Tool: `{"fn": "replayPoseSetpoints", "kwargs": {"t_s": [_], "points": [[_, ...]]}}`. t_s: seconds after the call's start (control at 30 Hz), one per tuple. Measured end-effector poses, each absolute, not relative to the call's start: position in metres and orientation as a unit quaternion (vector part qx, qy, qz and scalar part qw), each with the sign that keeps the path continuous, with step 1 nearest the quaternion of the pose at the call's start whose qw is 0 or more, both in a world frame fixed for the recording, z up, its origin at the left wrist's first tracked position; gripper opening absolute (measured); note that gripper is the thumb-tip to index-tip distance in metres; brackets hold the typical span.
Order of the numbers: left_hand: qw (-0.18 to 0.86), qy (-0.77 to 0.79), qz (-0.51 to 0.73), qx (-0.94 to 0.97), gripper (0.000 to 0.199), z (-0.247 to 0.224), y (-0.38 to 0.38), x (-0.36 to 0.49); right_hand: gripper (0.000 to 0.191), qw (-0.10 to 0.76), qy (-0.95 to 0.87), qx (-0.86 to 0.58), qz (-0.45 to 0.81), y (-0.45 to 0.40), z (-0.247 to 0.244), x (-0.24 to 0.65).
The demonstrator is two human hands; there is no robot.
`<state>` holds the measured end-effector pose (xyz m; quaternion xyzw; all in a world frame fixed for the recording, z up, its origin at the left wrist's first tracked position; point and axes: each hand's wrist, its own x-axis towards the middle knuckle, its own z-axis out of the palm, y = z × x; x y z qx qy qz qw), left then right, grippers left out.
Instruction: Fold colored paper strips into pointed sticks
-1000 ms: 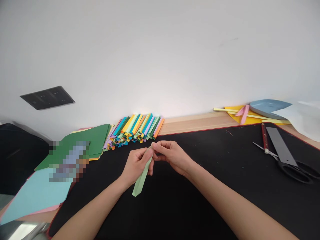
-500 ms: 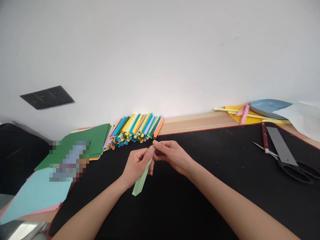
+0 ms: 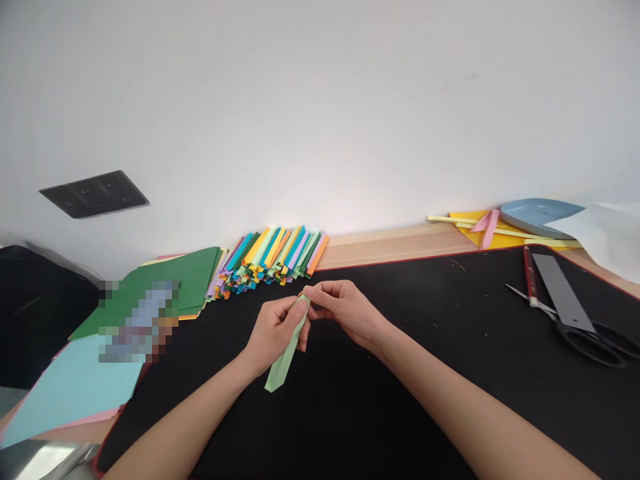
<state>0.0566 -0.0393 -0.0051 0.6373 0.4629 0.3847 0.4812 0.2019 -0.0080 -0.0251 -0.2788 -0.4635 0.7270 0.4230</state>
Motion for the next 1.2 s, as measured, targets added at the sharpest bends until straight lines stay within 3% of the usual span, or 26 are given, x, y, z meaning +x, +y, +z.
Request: {"fn": "replayPoseSetpoints", "kwargs": {"t_s": [0.87, 1.07, 1.2], "points": [[0.501, 0.466, 0.369, 0.630, 0.040, -0.006, -0.040, 0.057, 0.041, 0.468, -0.510, -0.400, 0.601, -0.014, -0.024, 0.194], [0.537, 0.459, 0.365, 0.607, 0.038, -0.006, -0.040, 0.058, 0.043, 0.474, -0.552, -0.441, 0.526, -0.016, -0.024, 0.191], [0.560, 0.451, 0.368, 0.590, 0.037, -0.005, -0.039, 0.057, 0.045, 0.471, -0.547, -0.423, 0.548, -0.017, -0.019, 0.192]]}}
